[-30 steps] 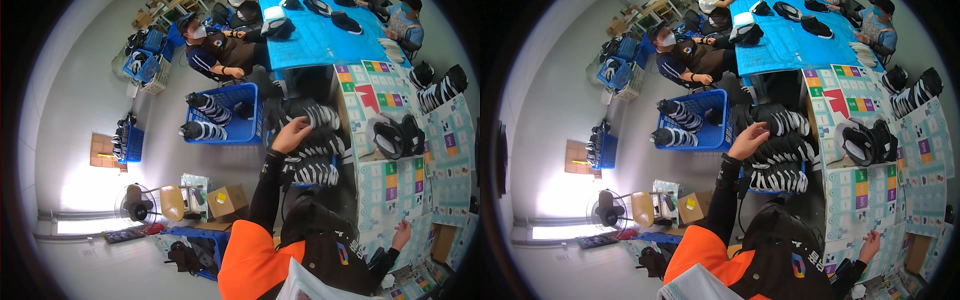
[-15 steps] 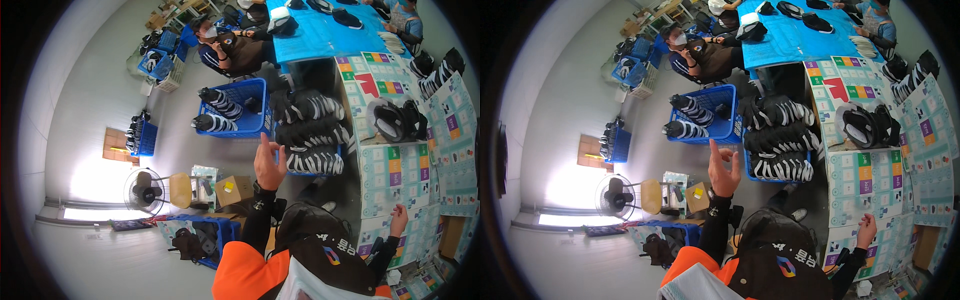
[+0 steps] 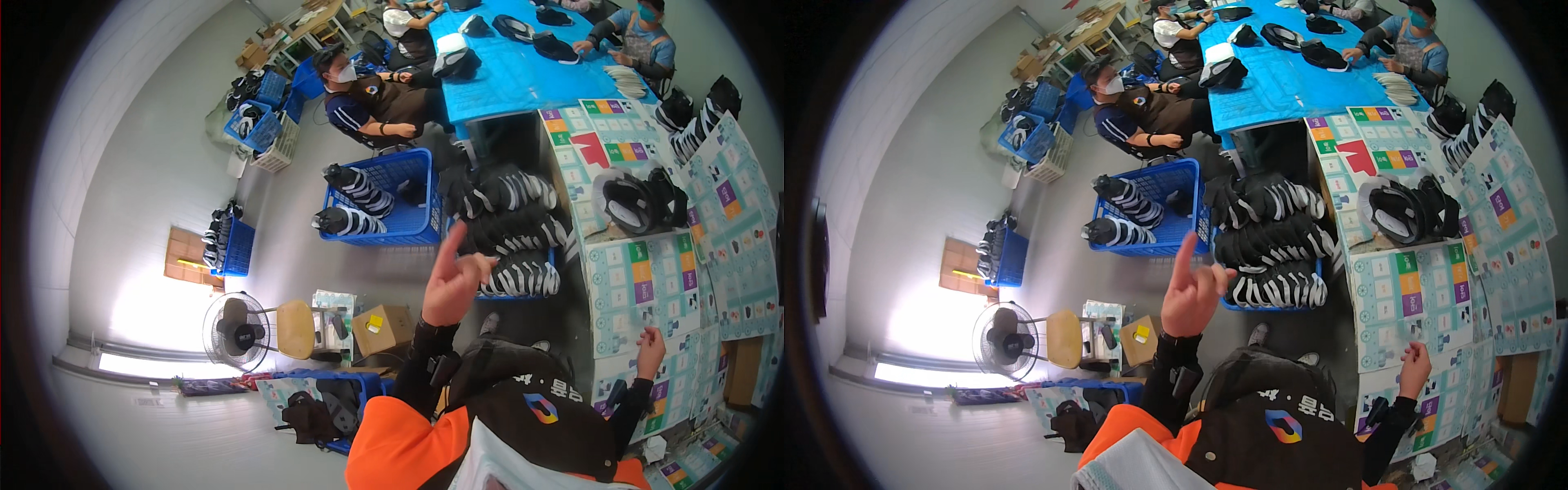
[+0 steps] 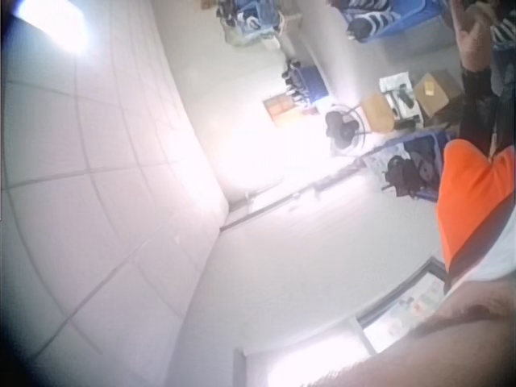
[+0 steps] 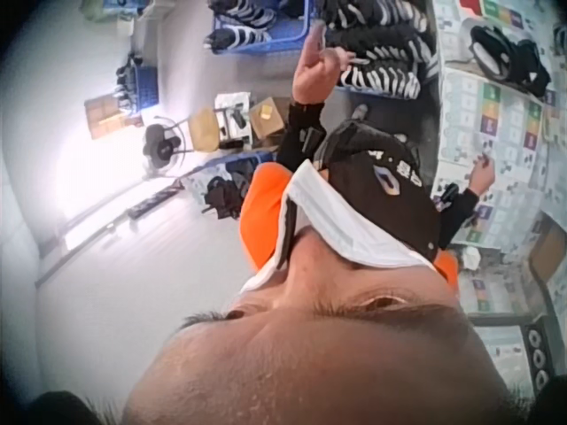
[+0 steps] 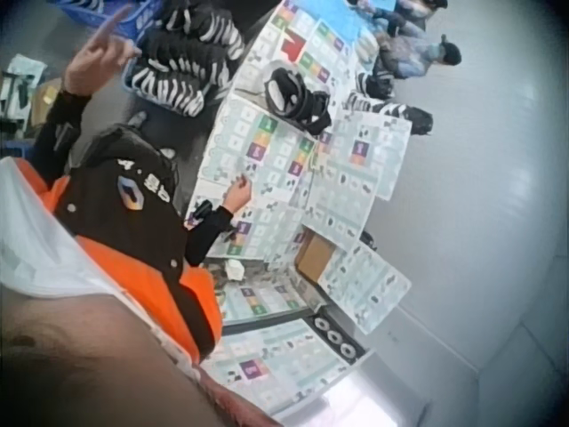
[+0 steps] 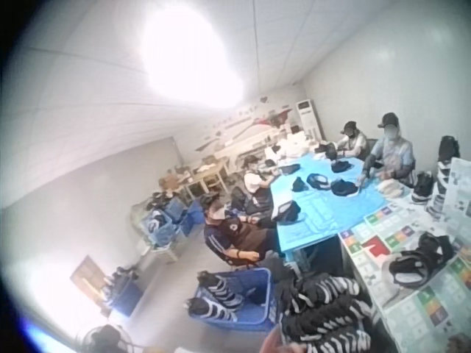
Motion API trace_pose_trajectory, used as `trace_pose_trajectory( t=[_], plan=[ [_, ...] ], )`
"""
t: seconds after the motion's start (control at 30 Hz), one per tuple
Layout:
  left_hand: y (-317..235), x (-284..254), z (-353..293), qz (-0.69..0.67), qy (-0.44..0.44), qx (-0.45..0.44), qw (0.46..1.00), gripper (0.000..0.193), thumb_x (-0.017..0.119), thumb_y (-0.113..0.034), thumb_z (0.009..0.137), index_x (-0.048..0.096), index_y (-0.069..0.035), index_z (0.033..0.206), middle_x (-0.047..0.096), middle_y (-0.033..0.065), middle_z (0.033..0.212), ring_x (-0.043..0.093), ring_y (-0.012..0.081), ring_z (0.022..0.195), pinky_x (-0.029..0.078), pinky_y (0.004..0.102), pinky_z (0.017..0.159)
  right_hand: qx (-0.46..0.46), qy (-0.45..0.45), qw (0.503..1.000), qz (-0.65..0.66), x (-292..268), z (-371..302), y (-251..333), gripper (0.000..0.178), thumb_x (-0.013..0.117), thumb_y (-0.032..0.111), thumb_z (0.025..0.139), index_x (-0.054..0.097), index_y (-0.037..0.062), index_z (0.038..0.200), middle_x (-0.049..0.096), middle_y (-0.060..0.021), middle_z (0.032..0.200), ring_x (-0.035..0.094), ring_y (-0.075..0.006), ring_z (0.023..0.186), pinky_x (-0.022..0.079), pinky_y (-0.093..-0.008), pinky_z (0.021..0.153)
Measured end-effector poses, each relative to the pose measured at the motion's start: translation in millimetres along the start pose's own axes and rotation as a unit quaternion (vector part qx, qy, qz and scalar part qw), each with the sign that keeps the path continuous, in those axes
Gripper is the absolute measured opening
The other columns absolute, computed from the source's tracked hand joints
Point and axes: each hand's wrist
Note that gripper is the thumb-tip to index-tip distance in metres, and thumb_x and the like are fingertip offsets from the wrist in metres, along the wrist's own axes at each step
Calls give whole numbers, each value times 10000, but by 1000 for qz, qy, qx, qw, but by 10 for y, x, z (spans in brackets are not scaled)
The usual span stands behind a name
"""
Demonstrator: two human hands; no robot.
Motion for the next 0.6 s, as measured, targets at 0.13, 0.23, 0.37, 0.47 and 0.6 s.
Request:
trace_pose_trajectory(
  t=[0.13,0.23,0.37,0.47,0.6],
  plan=[
    [-99,-160,-33,64,173,-25,983,681,649,-237,965,388,-66,1571,541,-13,705,573,203,806,366,452,1093,-11,2,1000,17,224,-13,100,189,524,0,969,652,-24,1104,692,-100,869,662,-158,697,530,-306,674],
    [-163,-324,22,71,207,-72,973,672,669,-259,964,414,-65,1555,577,-5,717,590,200,826,391,438,1052,-7,7,1000,5,322,-7,200,183,526,5,970,657,-28,1094,693,-101,863,663,-160,692,530,-307,661],
    [-235,-542,23,89,137,-87,983,609,660,-239,970,461,-43,1512,591,9,774,590,192,842,423,411,987,-16,4,1000,-10,423,-48,452,181,529,7,970,663,-26,1088,692,-101,853,665,-162,694,529,-304,652],
    [-281,-628,56,97,125,-93,983,592,663,-236,966,482,-39,1495,586,11,784,579,185,831,431,391,948,-9,2,1000,-4,448,-46,487,183,532,4,968,666,-21,1089,692,-103,851,666,-163,690,529,-304,652],
    [-285,-739,43,95,113,-120,982,545,664,-206,964,519,-31,1460,583,18,800,556,173,810,432,356,853,-16,3,1000,-6,479,-92,621,175,533,3,968,662,-23,1083,690,-101,848,664,-162,687,526,-307,649]
  ],
)
Point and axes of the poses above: each hand's wrist, its own z-axis towards the middle knuckle, its own x-axis out of the palm, y = z × x
